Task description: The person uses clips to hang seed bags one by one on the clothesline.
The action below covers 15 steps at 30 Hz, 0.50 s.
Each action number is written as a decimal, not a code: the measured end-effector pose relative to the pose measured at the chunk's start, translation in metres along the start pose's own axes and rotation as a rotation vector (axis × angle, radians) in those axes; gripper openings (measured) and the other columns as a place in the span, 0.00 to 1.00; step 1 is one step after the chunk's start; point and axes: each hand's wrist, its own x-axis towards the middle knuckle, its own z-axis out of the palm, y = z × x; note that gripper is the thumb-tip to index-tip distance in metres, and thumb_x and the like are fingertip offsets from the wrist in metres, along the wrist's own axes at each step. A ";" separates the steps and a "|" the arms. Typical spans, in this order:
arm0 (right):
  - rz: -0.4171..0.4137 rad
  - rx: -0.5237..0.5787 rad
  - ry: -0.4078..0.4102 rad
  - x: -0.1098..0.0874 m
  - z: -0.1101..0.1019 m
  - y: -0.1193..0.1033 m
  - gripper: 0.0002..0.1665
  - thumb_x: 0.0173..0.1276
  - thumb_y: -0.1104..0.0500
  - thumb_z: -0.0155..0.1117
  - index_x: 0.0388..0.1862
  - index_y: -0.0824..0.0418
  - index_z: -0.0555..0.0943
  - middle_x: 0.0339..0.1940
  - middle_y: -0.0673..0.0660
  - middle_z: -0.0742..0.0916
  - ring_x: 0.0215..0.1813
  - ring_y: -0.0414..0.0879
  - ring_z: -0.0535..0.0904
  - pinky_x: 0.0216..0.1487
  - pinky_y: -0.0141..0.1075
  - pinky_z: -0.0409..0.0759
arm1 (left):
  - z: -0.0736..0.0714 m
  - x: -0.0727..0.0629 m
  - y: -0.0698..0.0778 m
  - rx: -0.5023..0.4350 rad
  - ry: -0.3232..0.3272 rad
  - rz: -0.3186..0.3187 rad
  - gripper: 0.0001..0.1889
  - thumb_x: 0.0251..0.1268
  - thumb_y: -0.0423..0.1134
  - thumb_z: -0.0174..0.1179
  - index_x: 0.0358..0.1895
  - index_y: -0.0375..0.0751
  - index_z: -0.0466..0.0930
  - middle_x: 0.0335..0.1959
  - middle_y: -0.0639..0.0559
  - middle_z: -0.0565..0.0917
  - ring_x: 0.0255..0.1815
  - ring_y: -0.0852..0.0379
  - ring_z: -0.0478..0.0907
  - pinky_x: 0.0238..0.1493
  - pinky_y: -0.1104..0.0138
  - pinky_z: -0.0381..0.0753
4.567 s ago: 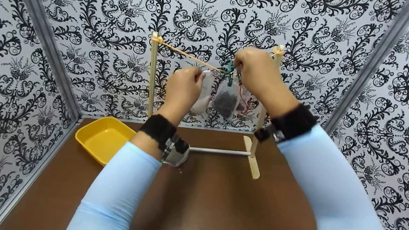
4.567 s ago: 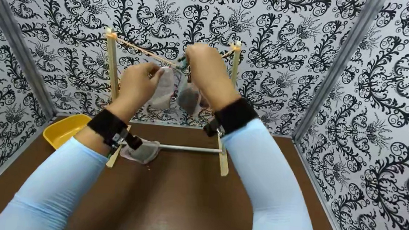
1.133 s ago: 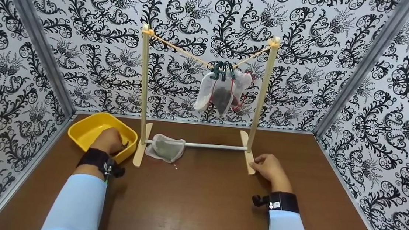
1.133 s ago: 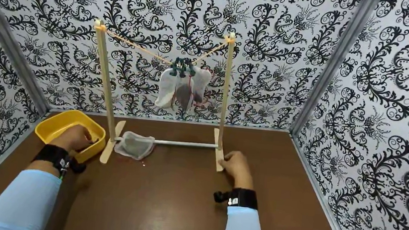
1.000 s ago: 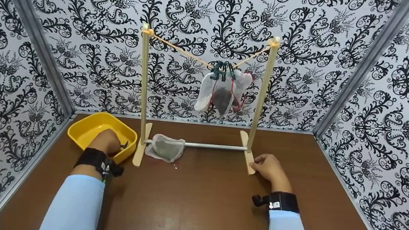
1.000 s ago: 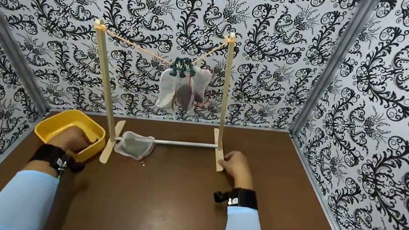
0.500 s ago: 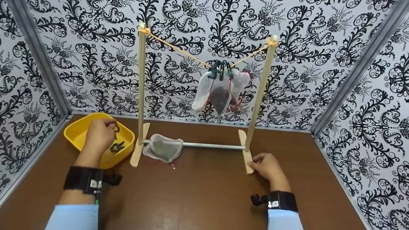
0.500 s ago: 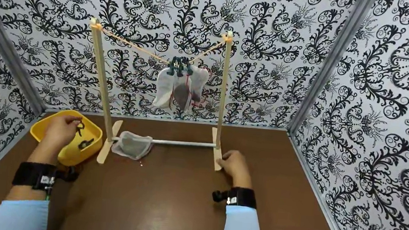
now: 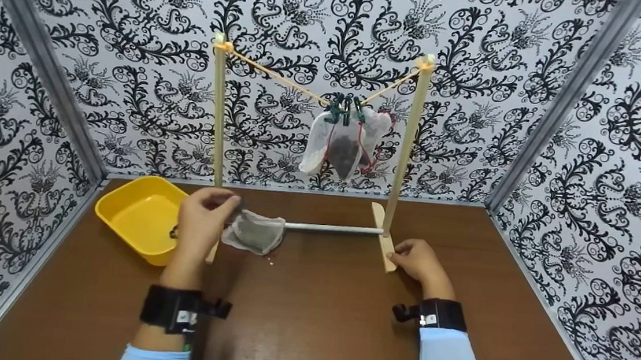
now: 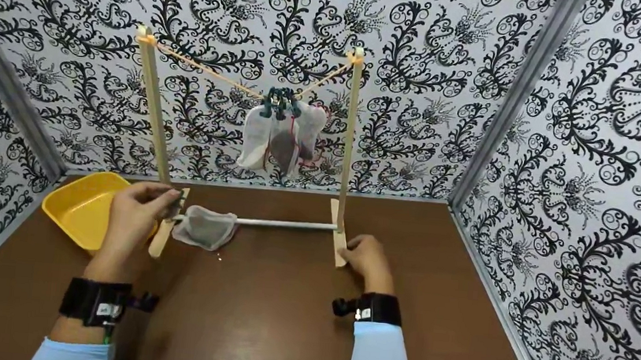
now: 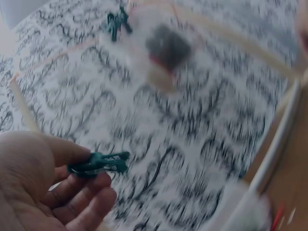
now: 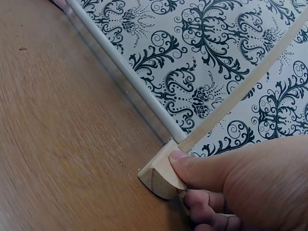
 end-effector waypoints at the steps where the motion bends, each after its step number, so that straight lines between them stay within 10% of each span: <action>1: 0.002 0.003 -0.001 0.000 0.001 0.000 0.22 0.76 0.55 0.78 0.55 0.73 0.89 0.46 0.65 0.92 0.51 0.57 0.88 0.57 0.50 0.88 | 0.006 -0.001 0.002 -0.051 -0.007 -0.018 0.10 0.71 0.34 0.78 0.49 0.33 0.93 0.34 0.52 0.93 0.31 0.63 0.87 0.36 0.73 0.90; 5: -0.008 0.010 -0.010 0.000 0.002 0.000 0.23 0.75 0.55 0.78 0.55 0.74 0.89 0.45 0.65 0.91 0.50 0.57 0.88 0.55 0.48 0.88 | 0.029 -0.008 0.008 -0.220 -0.034 -0.093 0.10 0.69 0.30 0.79 0.47 0.29 0.92 0.31 0.53 0.92 0.27 0.60 0.88 0.32 0.68 0.93; 15: 0.025 -0.009 -0.021 -0.001 -0.004 -0.004 0.22 0.74 0.53 0.79 0.52 0.73 0.90 0.44 0.63 0.92 0.46 0.52 0.87 0.48 0.40 0.86 | 0.055 -0.026 0.005 -0.203 -0.106 -0.080 0.10 0.69 0.30 0.79 0.47 0.28 0.92 0.34 0.45 0.95 0.26 0.60 0.90 0.29 0.69 0.92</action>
